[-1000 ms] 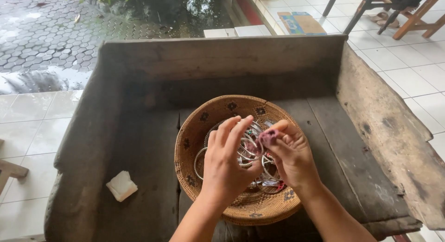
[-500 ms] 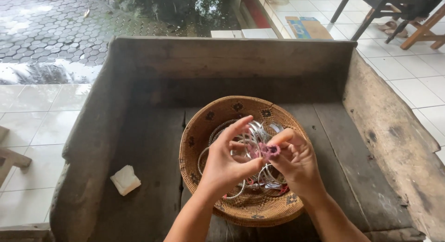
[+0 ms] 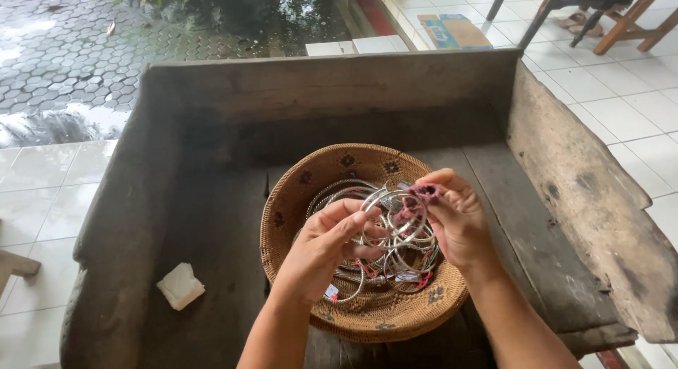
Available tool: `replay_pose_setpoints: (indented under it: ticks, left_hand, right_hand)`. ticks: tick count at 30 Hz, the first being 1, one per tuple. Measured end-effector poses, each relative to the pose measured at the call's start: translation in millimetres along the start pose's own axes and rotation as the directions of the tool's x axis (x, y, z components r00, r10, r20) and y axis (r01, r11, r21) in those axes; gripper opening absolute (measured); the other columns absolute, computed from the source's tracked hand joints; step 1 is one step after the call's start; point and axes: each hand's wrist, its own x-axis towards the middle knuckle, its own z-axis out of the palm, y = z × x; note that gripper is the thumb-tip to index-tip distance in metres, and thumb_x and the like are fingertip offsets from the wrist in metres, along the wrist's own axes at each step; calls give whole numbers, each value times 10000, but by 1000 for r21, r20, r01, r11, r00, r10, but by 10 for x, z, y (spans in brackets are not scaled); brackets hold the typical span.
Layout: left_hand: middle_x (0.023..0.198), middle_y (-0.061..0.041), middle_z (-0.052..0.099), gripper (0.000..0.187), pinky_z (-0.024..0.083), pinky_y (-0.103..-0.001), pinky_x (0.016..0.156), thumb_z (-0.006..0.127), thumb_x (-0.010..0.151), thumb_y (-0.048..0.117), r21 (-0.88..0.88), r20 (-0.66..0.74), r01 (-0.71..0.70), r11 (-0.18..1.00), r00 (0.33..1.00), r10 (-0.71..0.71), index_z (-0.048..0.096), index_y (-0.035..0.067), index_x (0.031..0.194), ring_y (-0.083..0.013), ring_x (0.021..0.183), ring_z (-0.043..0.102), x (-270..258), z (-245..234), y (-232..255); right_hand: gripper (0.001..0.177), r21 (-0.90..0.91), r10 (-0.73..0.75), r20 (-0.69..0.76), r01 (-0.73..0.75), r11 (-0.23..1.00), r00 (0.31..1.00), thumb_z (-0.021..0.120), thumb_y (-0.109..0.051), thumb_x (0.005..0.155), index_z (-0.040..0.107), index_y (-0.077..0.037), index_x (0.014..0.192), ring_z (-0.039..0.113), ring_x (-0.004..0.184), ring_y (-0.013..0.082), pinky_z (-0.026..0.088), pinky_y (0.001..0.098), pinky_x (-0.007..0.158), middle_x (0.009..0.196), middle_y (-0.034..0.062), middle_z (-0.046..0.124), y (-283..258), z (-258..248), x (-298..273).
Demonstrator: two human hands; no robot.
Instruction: The person is cleaning and polishing metal bracelets one by one using a small pink cloth and placing them back into a woven basket.
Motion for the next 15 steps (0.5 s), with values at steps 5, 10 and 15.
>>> replay_pose_setpoints:
  ticks: [5,10,15]
  left_hand:
    - [951,-105,764,228,661,-311,781,752,893,181,100,58,9,995,998,-15,708,6,1032,-161,869,736,40,-50,-121]
    - [832,-48,720,201,632,-264,802,781,867,234,250,-32,14,968,999,-6,730,67,966,-109,768,698,29,-11,-141]
    - [842,15,637,380,584,-268,813,741,915,96,204,53,-58,977,997,49,697,57,1290,-93,808,631,40,-63,-281]
  right_hand:
    - [93,-140,10,-40,-16,990,999,677,-66,963,695,-102,1047,718,937,186,643,296,779,1026,75,742,-312,304,27]
    - [72,-202,-118,-194,78,976,974,659,-88,978,705,-104,1029,683,1036,164,582,280,942,1090,57,736,-288,313,23]
    - [78,-335,-115,-46,93,937,992,671,-66,1006,734,-37,1043,722,809,131,652,168,756,928,89,774,-383,486,-41]
